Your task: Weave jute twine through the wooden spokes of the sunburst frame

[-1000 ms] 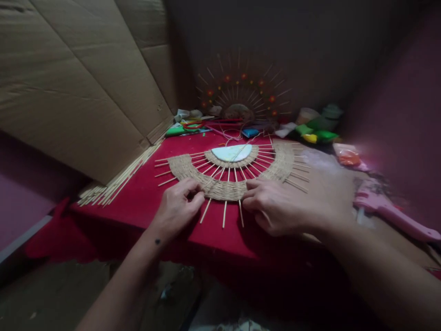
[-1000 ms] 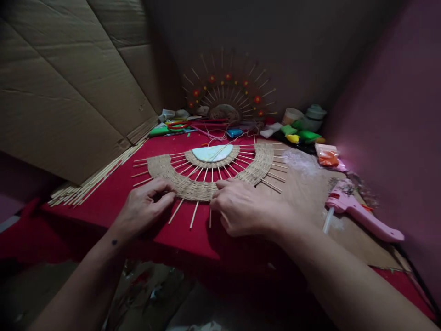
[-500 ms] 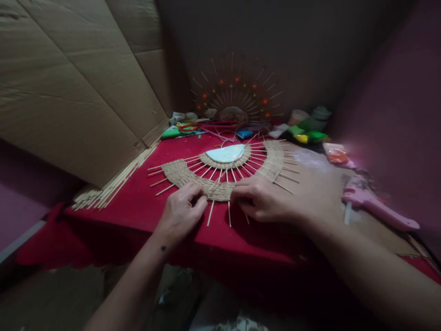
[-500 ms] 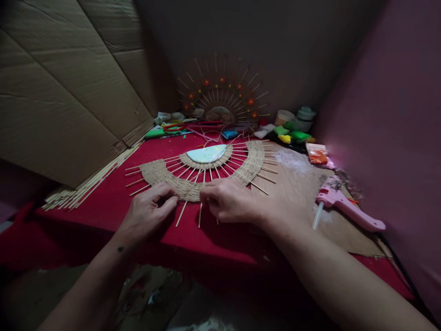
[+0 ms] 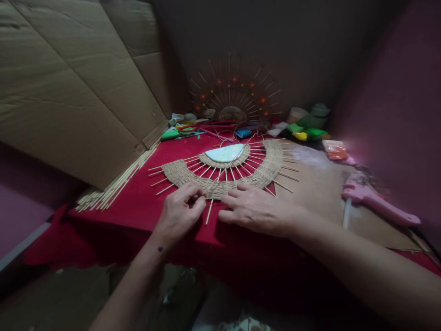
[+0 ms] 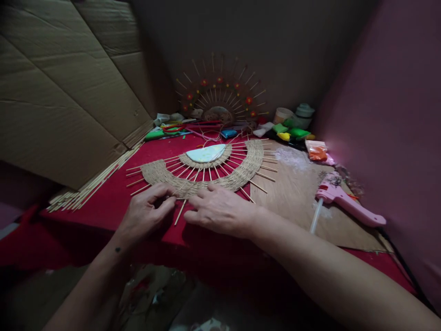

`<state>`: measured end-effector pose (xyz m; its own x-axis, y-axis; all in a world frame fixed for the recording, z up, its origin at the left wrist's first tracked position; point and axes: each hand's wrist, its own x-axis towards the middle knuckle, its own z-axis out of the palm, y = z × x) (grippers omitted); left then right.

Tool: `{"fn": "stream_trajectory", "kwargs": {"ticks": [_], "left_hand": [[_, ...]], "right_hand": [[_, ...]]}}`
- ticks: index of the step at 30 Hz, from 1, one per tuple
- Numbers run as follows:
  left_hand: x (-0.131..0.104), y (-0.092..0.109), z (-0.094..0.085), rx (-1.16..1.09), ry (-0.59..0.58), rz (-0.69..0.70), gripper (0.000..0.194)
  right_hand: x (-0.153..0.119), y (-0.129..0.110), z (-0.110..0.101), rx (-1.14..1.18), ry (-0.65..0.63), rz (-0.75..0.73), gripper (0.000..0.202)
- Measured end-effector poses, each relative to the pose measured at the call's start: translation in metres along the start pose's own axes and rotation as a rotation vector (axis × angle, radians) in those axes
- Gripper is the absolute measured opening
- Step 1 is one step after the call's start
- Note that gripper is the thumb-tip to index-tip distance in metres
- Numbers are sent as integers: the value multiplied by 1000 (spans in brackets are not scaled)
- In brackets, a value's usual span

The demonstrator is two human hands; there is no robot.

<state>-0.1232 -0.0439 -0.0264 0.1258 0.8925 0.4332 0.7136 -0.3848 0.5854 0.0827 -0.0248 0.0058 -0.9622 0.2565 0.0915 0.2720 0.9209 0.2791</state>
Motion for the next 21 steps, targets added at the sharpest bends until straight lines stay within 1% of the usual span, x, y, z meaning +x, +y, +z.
{"fn": "stream_trajectory", "kwargs": {"ticks": [4,7,9,13,17,21], "left_hand": [[-6,2,-2,-23,2,69,13],[-13,5,0,-27,56,136,14],[-17,6,1,-28,86,154,12],[-23,7,1,-45,98,159,11],[-22,7,0,-96,89,155,14],[-22,6,3,-85,187,121,14]], "right_hand": [[-1,4,4,16,78,34,18],[-1,4,4,15,116,74,18],[-1,4,5,16,130,85,19],[-1,3,8,23,156,60,21],[-1,2,11,18,181,46,21],[0,2,10,6,215,35,22]]}}
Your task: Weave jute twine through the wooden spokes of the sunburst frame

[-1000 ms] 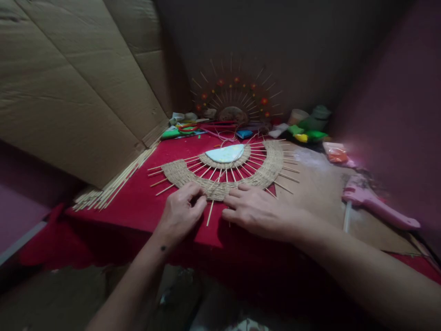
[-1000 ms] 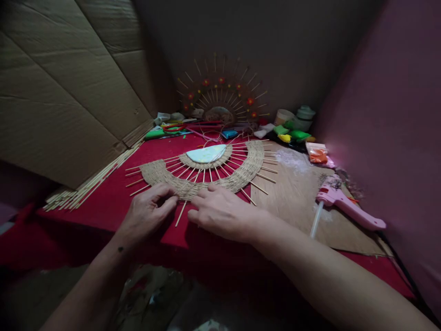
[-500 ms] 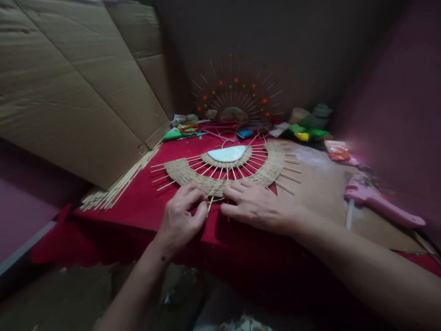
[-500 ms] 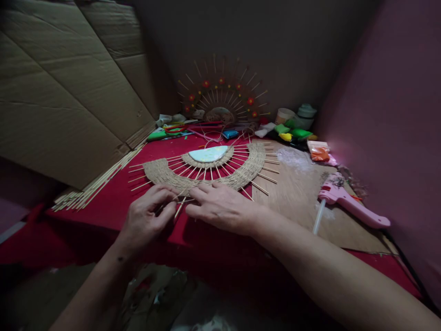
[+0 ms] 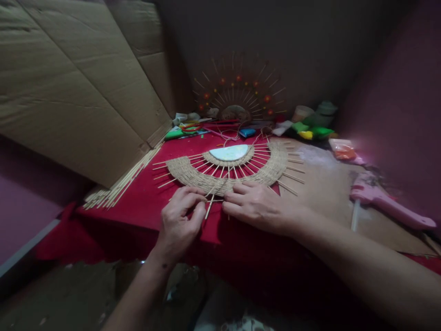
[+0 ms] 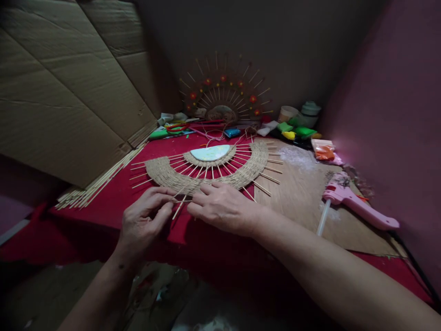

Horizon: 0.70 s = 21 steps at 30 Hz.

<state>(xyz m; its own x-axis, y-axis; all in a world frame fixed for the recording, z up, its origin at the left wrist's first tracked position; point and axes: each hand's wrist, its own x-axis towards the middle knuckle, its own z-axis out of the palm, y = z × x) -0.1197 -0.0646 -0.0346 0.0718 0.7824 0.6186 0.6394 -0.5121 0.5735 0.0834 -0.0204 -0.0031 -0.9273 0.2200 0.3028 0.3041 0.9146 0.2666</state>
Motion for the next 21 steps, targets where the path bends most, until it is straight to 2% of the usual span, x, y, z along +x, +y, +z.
{"fn": "stream_trajectory", "kwargs": {"ticks": [4,7,10,15,18,21], "left_hand": [[-3,3,1,16,91,23,12],[-6,7,-2,-91,75,-5,11],[-7,9,-6,-243,21,-80,10],[-6,5,-12,-473,-35,-289,7],[-6,3,-15,-426,-53,-359,8],[-10,5,-18,-262,-68,-297,12]], "right_hand": [[0,0,-1,-9,28,4,22],[-1,-1,0,-13,32,1,23],[-1,-1,1,-6,26,-4,24],[-1,-2,1,5,-1,-14,24],[0,-2,2,2,-3,-8,23],[0,-1,1,3,4,4,22]]}}
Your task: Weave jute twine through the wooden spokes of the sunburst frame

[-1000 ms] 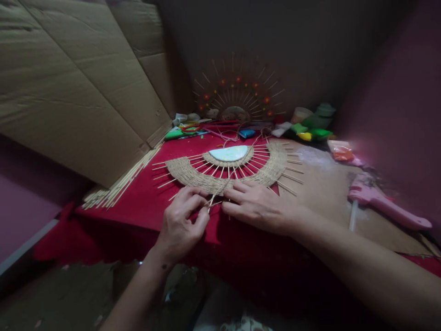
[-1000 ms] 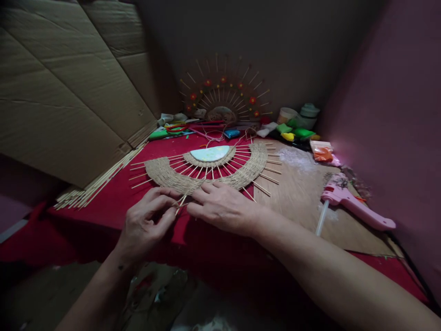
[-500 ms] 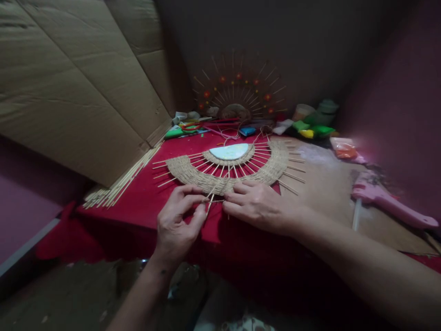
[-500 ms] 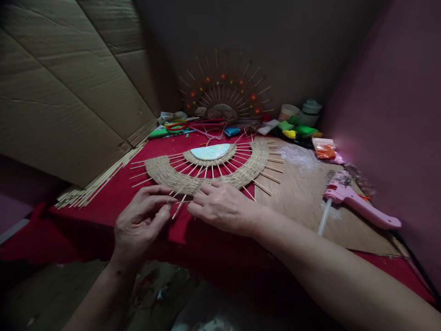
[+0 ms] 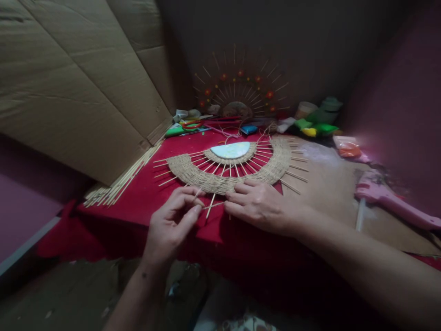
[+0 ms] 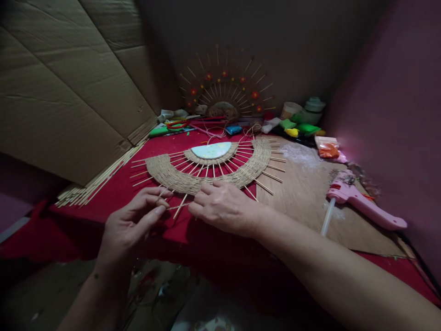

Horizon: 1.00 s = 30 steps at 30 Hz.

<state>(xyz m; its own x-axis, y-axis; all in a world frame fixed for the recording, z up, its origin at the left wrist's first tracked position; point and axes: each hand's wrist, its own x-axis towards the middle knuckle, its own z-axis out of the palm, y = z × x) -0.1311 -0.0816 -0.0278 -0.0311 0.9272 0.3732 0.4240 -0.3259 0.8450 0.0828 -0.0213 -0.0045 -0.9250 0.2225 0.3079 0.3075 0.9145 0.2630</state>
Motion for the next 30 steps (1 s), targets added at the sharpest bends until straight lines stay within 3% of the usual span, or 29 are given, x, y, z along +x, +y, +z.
{"fn": "stream_trajectory", "kwargs": {"ticks": [5,10,14,18,23,30], "left_hand": [[-11,1,-3,285,-32,197,8],[-17,-1,-2,382,-93,239,9],[-16,-2,-1,447,-45,256,11],[-4,-5,-2,436,31,172,11],[26,-9,-4,341,10,53,12],[49,-11,2,581,19,169,9]], "right_hand": [[0,0,-4,33,-28,15,23],[-1,1,-2,36,-9,11,23],[-1,1,-1,34,-3,13,21],[-1,1,0,37,-4,10,20],[-1,1,0,34,-23,10,20],[-1,1,-2,65,-21,24,24]]}}
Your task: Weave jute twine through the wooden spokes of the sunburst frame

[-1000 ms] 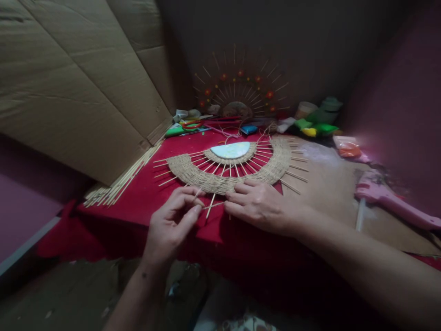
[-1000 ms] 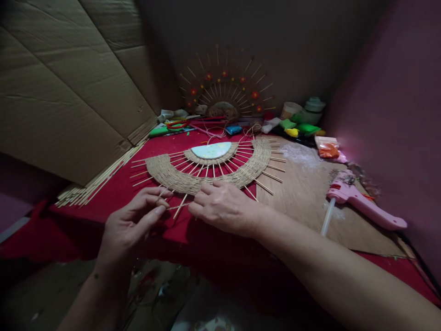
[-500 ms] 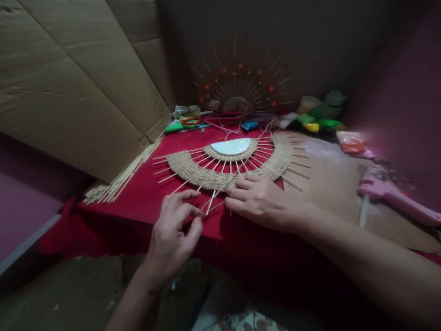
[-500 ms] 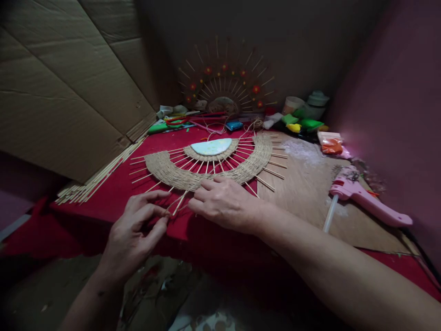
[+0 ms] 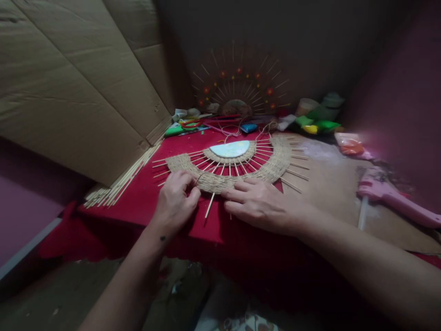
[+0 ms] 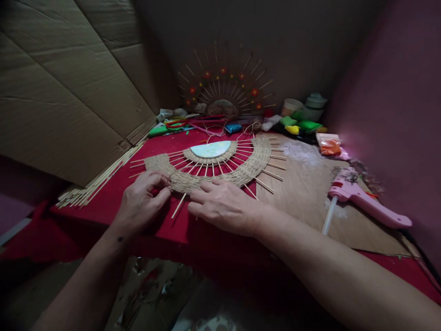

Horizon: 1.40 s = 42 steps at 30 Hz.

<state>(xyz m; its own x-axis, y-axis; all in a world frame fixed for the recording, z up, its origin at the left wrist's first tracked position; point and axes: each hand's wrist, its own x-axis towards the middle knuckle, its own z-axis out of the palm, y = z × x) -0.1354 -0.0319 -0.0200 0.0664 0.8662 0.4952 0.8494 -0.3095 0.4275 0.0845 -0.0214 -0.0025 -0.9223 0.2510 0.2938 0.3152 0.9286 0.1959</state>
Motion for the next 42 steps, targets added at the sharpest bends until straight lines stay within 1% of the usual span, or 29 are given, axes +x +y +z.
{"fn": "stream_trajectory", "kwargs": {"ticks": [4,7,10,13,15,18,20,22,24,27,28,30,33,36,42], "left_hand": [[-4,-5,4,-23,-21,-2,11],[-7,-8,3,-60,-19,-29,14],[-8,-11,1,-90,-44,-61,16],[-7,-14,0,-113,-74,-83,17],[-6,-16,0,-118,-92,-74,17],[-6,-20,1,-96,-80,-61,17],[-6,-21,2,-82,-69,-67,17],[-6,-21,3,-87,-60,-75,17],[-7,-22,4,-94,-63,-85,17],[-8,-23,4,-97,-68,-92,18],[-9,-24,5,-98,-70,-96,18],[-9,-25,5,-95,-73,-102,19],[-11,-25,5,-71,-68,-91,20],[-13,-28,6,-37,-62,-52,21],[-19,-42,7,40,-71,106,13]], "right_hand": [[1,0,0,19,-39,-4,23],[1,0,-1,24,-59,-1,21],[2,0,-3,32,-87,-4,20],[2,0,-4,29,-84,-8,18],[2,0,-3,41,-76,0,16],[3,1,-2,126,-41,59,9],[5,3,1,192,3,146,9],[5,5,5,221,38,264,16],[5,6,9,213,35,364,30],[2,5,15,199,-27,417,69],[1,4,16,210,-51,425,79],[-1,0,16,264,-96,442,91],[-2,-3,11,371,-151,466,98],[-1,-4,5,460,-189,484,99],[-1,-2,1,564,-234,509,101]]}}
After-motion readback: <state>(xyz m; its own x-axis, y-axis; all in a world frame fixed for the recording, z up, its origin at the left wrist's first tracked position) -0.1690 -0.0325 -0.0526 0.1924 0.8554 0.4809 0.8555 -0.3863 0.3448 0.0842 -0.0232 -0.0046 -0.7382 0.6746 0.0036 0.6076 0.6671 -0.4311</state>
